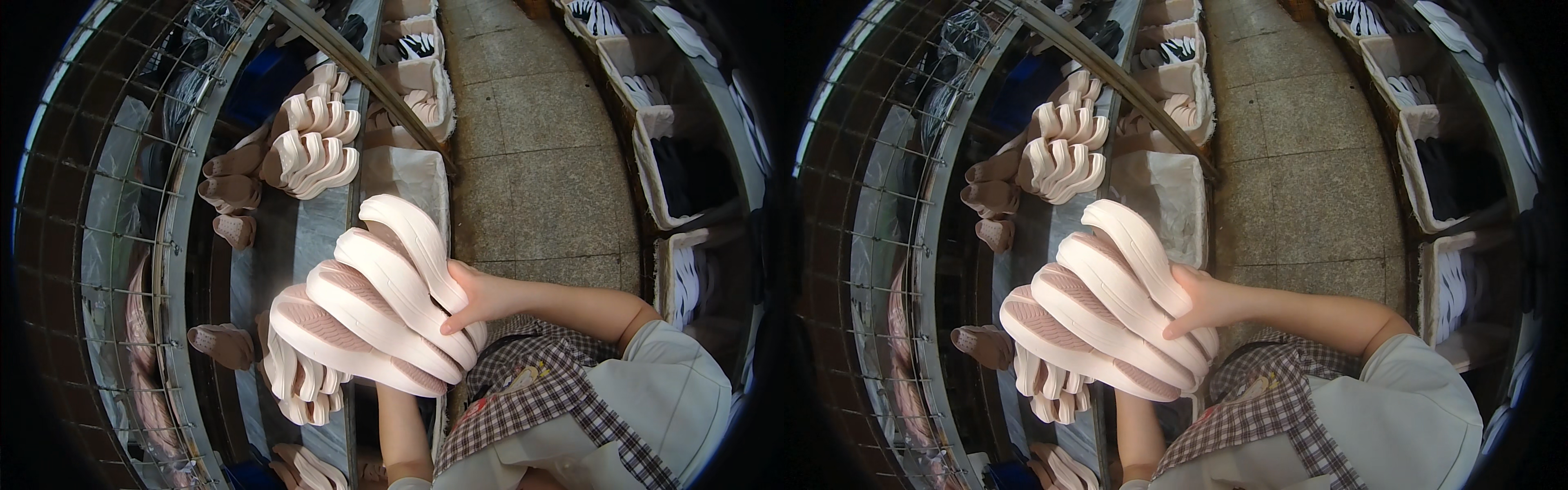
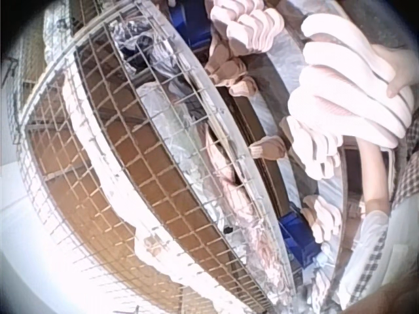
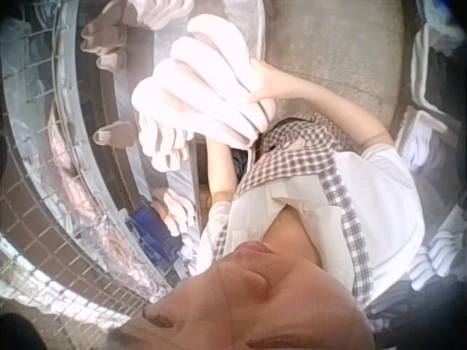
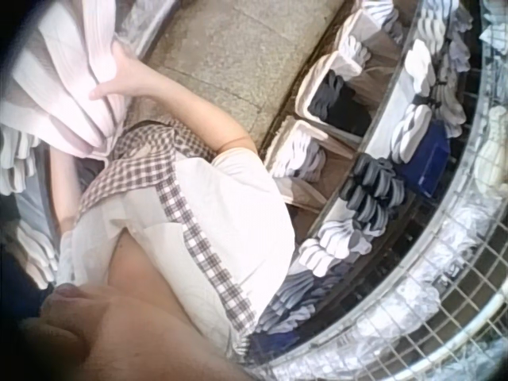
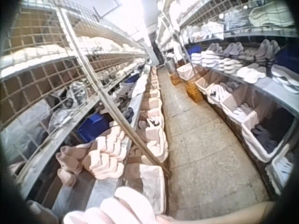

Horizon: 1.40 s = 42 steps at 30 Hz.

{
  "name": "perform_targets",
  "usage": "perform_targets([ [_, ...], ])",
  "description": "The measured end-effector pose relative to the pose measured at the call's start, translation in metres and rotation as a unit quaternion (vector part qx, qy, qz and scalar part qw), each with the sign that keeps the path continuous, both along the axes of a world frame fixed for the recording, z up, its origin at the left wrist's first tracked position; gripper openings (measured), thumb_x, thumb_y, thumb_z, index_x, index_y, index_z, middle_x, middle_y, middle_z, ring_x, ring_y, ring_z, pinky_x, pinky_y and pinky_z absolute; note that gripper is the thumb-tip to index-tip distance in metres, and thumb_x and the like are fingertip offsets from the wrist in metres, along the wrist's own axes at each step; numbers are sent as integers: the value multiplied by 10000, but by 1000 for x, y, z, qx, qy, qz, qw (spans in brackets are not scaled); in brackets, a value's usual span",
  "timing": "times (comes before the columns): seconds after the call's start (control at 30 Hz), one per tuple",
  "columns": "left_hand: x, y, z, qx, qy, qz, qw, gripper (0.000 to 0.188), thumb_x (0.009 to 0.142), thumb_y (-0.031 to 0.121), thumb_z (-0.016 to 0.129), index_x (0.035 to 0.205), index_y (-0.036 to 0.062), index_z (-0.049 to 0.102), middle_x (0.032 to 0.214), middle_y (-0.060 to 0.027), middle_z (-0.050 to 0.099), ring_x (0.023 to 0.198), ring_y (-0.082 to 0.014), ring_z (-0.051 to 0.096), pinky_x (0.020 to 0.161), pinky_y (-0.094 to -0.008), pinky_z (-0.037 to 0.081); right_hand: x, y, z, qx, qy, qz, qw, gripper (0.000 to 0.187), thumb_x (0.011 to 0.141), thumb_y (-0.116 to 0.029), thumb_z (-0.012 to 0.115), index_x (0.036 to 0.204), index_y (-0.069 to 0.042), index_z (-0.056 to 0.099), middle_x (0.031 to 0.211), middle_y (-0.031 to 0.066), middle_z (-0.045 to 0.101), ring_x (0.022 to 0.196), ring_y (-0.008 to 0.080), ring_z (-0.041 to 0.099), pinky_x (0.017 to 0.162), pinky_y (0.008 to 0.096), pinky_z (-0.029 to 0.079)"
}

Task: The person picks up pairs of white and pink slippers from bins and shelves, turns them over to view the soles, and places them back. The person also uses a small brush to wipe the sole of one white slipper before returning it to the shelf.

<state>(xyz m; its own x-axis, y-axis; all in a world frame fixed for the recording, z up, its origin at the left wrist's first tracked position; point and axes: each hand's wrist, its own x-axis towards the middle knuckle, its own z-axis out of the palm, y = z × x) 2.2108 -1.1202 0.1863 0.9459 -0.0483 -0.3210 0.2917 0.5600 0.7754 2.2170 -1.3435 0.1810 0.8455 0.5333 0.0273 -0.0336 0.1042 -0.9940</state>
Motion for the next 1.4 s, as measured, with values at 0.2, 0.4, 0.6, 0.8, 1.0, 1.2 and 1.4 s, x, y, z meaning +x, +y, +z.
perform_targets([
  [0.2, -1, 3, -2, 9, -9, 13, 1000, 365, 928, 235, 529, 1224, 25, 489, 1159, -91, 562, 981, -201, 577, 811, -295, 498, -1, 2, 8, 31, 1, -3, 1000, 993, 608, -302, 806, 1372, 38, 270, 1326, 225, 406, 1250, 305, 403, 1045, 397, 339],
  [0.4, 0, 5, -4, 18, -23, 26, 999, 378, 928, 239, 527, 1236, 24, 481, 1176, -92, 555, 996, -201, 573, 830, -294, 495, -1, 2, 13, 73, 62, 12, 995, 974, 612, -227, 798, 1380, 29, 257, 1337, 201, 403, 1253, 273, 399, 1053, 380, 339],
  [0.6, -4, 7, -7, 33, -31, 41, 998, 390, 929, 242, 526, 1248, 23, 472, 1192, -93, 549, 1011, -202, 569, 848, -294, 492, -1, 1, 4, 86, 67, 53, 993, 1061, 650, -311, 829, 1403, 27, 163, 1354, 198, 352, 1276, 283, 346, 1057, 405, 313],
  [0.8, -27, 7, -16, 85, -14, 52, 995, 403, 930, 245, 524, 1260, 22, 464, 1208, -95, 543, 1026, -203, 564, 867, -293, 489, 22, -8, -6, -55, -70, -26, 996, 932, 652, -285, 761, 1350, 82, 263, 1294, 243, 389, 1245, 302, 386, 1046, 390, 324],
  [1.0, -41, -17, -22, 30, 48, -149, 987, 579, 898, 417, 518, 1348, 80, 378, 1345, -92, 425, 1229, -241, 402, 990, -499, 361, 57, -22, 2, -76, -364, -23, 928, 1039, 656, -312, 764, 1472, -91, 161, 1439, 168, 310, 1298, 362, 316, 1096, 445, 243],
  [1.2, -45, -31, -4, -117, 40, -94, 988, 514, 906, 333, 473, 1310, 22, 414, 1286, -141, 479, 1178, -257, 464, 984, -449, 392, 74, -29, 10, -154, -550, -41, 820, 667, 813, -165, 644, 1411, -171, 350, 1398, 100, 419, 1266, 337, 378, 1051, 418, 312],
  [1.4, -48, -22, 20, -90, -15, 63, 994, 459, 913, 250, 427, 1272, -37, 450, 1227, -189, 534, 1127, -274, 525, 979, -398, 424, 54, -41, 15, -66, -335, 34, 939, 517, 854, 20, 488, 1349, -128, 469, 1347, 117, 481, 1228, 260, 458, 1019, 371, 372],
])
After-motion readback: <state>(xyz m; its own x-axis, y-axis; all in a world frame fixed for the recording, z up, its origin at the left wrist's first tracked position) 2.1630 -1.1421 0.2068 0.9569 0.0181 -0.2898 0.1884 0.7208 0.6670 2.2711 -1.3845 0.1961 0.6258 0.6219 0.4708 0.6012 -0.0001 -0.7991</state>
